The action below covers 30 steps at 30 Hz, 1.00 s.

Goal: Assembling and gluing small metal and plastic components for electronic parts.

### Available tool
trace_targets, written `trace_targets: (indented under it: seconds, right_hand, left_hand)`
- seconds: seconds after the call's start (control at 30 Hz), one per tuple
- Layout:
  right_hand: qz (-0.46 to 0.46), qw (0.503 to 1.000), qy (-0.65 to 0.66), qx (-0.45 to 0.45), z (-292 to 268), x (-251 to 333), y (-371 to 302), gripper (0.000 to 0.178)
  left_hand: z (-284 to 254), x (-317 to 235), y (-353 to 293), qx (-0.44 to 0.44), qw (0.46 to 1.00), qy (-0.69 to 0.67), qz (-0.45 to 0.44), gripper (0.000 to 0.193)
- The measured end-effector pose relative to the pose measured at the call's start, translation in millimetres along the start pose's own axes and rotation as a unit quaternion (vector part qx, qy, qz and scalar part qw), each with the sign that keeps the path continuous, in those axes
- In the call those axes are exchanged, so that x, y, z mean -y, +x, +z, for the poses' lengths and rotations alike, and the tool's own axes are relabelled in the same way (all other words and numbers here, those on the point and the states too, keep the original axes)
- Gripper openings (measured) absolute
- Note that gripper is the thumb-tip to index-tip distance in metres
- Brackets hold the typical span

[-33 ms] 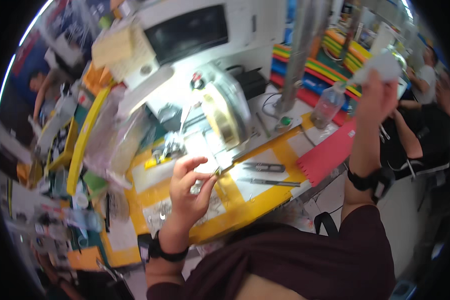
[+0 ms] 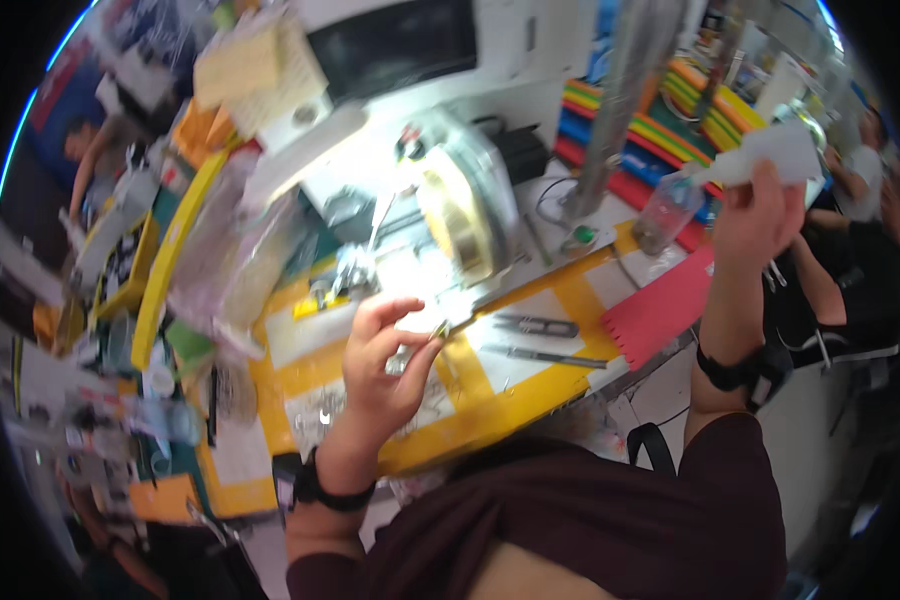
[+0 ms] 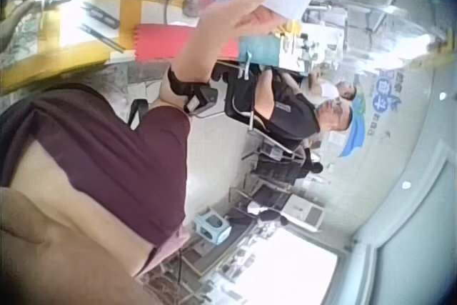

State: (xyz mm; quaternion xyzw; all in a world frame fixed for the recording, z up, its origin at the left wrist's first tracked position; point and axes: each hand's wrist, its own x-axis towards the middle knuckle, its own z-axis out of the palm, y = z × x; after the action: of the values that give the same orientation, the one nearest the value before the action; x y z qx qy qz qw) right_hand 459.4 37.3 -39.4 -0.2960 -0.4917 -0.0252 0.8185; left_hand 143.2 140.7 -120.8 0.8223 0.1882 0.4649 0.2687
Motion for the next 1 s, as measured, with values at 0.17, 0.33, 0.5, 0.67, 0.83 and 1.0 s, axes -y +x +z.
trace_targets:
  seconds: [0.17, 0.33, 0.5, 0.67, 0.83, 1.0]
  right_hand:
    - [0.264, 0.952, 0.104, 0.117, 70.3, 3.6, -52.6, 0.031]
    - [0.151, 0.894, 0.089, 0.412, 114.4, -21.7, -48.7, 0.039]
    - [0.225, 0.893, 0.087, 0.380, 130.0, -18.0, -57.9, 0.033]
    - [0.073, 0.886, -0.033, 0.457, 129.4, -24.4, -52.0, 0.033]
    - [0.104, 0.892, -0.034, 0.438, 134.1, -20.7, -55.7, 0.033]
    - [0.067, 0.899, -0.037, 0.432, 130.4, -22.8, -55.7, 0.031]
  left_hand:
    - [-1.3, 7.1, 7.4, 0.003, 0.999, -0.033, -0.006, 0.012]
    - [-8.2, 6.1, 4.0, 0.038, 0.995, -0.067, -0.061, 0.010]
    - [-9.5, 2.8, 1.7, 0.046, 0.990, -0.085, -0.099, 0.008]
    - [-8.3, 5.1, 2.0, 0.045, 0.994, -0.072, -0.072, 0.008]
    - [-10.1, 3.8, 3.4, 0.043, 0.993, -0.073, -0.076, 0.009]
    - [-10.0, 3.8, 3.9, 0.049, 0.993, -0.076, -0.076, 0.008]
